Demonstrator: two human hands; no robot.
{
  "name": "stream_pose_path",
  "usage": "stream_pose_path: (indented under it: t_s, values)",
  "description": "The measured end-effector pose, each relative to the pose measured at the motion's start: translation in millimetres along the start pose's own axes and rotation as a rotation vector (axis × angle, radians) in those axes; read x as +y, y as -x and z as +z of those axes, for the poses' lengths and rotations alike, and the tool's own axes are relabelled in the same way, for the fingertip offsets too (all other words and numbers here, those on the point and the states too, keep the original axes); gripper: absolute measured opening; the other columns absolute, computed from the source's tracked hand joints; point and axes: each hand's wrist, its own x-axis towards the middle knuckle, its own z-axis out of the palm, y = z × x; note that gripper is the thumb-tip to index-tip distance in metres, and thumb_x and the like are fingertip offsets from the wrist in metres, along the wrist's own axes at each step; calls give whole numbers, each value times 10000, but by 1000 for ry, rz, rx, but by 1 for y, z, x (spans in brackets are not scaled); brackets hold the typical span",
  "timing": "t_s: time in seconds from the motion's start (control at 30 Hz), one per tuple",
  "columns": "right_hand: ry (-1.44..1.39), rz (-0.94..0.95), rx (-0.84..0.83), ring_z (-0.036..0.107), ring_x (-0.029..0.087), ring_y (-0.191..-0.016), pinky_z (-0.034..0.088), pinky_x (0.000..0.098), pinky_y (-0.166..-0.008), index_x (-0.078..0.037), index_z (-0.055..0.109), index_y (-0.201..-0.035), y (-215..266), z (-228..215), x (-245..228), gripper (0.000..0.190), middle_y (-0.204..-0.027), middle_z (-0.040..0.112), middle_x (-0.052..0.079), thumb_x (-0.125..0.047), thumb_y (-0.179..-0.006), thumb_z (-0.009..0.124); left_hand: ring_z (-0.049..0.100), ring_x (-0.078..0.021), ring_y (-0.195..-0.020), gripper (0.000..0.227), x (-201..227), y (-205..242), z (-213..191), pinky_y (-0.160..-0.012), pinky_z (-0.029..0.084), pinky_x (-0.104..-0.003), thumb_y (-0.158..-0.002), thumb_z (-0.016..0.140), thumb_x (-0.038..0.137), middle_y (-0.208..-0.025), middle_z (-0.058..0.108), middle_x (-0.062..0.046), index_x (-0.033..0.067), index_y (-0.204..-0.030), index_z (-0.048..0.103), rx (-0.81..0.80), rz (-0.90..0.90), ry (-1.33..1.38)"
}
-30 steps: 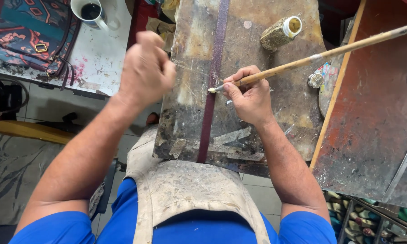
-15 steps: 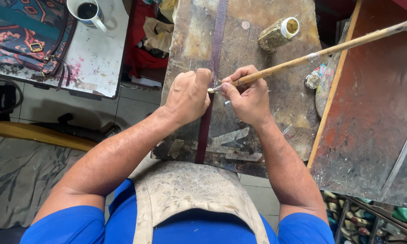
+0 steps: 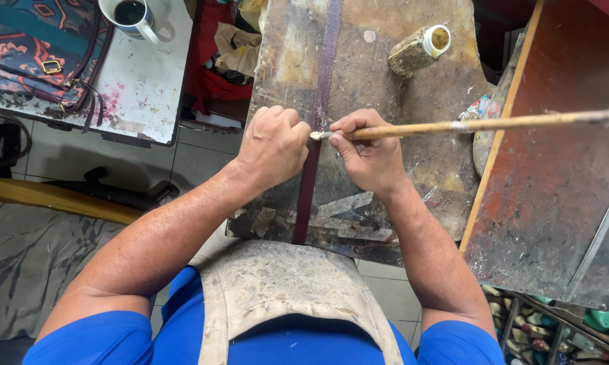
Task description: The person applies a yellowish substance from a small container onto a long, dark strip of material using a brush. They repeatedly dip the brush into the container and spread the substance along the length of the strip, which is laid out on a workbench.
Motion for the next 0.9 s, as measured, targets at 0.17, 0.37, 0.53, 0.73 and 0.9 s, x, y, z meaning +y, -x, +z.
stream_pose_path:
  t_s: [0.17,0.37,0.53,0.73,0.9]
  values:
    - [65,-226,-65,751,339,-817,610,369,-651,8,609,-864,-15,-1,1,205,-828,692,169,62,-882,806,492,-216,-720,51,5,-10,-30,-663,417,-364,-744,654,168,-710,514,-28,162,-693,643,-106,23,-49]
    - [57,-248,-42,744,344,-817,594,352,-645,10,597,-886,-25,2,10,206,-853,693,185,58,-904,796,502,-262,-837,223,14,-9,-41,-734,368,-425,-740,725,344,-787,544,-64,126,-723,681,-147,-7,-44]
    - [42,-164,-5,741,273,-764,593,305,-618,17,574,-941,-32,1,16,205,-920,712,200,49,-935,777,479,-266,-886,272,10,-7,-41,-777,348,-452,-743,761,396,-847,531,-58,139,-767,673,-229,-34,-51]
    - [69,-116,86,735,181,-768,567,238,-615,-30,570,-971,-34,3,28,222,-949,727,152,20,-943,785,472,-259,-954,345,8,-17,-46,-821,329,-457,-792,784,452,-927,529,-55,139,-874,663,-368,-111,-24]
    - [52,-89,156,734,194,-679,583,253,-571,-6,612,-937,-31,6,33,182,-894,741,157,50,-924,785,342,-415,-1464,1071,-7,-43,-44,-1128,155,-686,-688,918,424,-1466,539,-214,104,-1515,318,-557,-101,122]
